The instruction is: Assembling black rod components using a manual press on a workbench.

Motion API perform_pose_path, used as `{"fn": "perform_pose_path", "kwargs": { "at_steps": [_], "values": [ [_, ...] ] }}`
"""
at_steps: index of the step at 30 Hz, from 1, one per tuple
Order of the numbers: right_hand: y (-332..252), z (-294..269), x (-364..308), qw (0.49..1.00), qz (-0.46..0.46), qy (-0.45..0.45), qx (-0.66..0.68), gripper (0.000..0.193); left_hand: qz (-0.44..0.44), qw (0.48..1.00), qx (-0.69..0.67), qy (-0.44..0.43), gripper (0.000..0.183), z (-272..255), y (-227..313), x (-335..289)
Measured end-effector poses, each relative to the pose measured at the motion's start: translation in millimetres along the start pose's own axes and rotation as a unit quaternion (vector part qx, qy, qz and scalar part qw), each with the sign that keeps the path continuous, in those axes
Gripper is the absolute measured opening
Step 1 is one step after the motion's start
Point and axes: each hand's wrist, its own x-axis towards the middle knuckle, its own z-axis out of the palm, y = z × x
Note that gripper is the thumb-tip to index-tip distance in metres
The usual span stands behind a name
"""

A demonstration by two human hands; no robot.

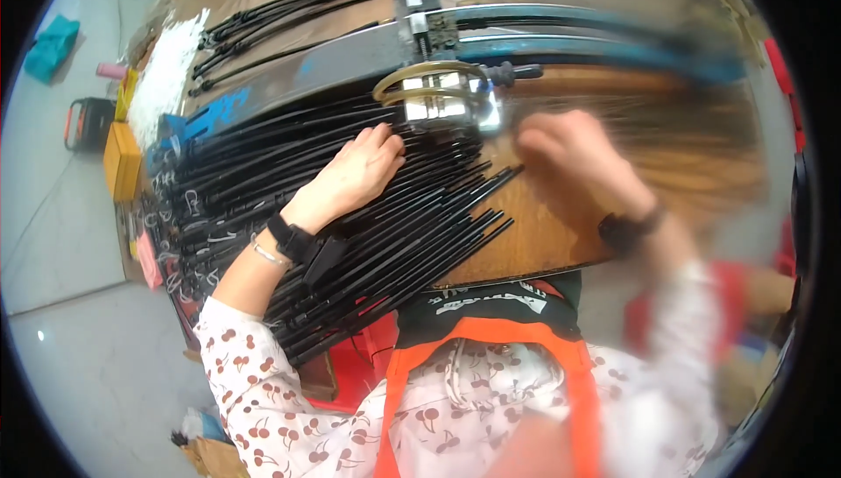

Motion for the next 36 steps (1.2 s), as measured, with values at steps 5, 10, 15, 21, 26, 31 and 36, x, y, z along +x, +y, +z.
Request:
{"fn": "perform_pose_path", "kwargs": {
  "at_steps": [5,10,15,21,26,31,36],
  "values": [
    [8.8,-5.0,-6.7,0.999,-0.043,-0.030,0.007,0.023,-0.031,0.995,-0.050,0.076,0.021,-14.5,18.5,8.7],
    [7.8,-11.3,-10.5,0.999,-0.041,-0.011,0.016,0.026,-0.092,0.990,-0.097,-0.041,0.022,-22.2,18.3,7.6],
    [2.0,-4.4,-2.5,0.999,-0.028,-0.029,-0.006,0.027,-0.118,0.981,-0.155,-0.017,0.019,-24.3,22.0,21.6],
    [11.1,16.2,-2.3,0.995,-0.082,0.037,0.044,0.023,-0.060,0.986,-0.087,0.126,0.026,0.4,38.8,3.2],
    [17.9,22.6,-26.4,0.973,-0.153,0.121,0.121,0.023,-0.086,0.985,-0.095,0.115,0.028,-33.6,75.5,20.0],
    [18.0,20.8,-50.4,0.947,-0.250,0.202,0.024,0.055,-0.093,0.993,-0.057,0.052,0.035,-59.1,103.3,36.7],
    [26.2,1.0,-54.0,0.888,-0.341,0.306,0.035,0.056,-0.051,0.998,0.026,0.029,0.039,-113.2,129.2,75.7]
  ]
}}
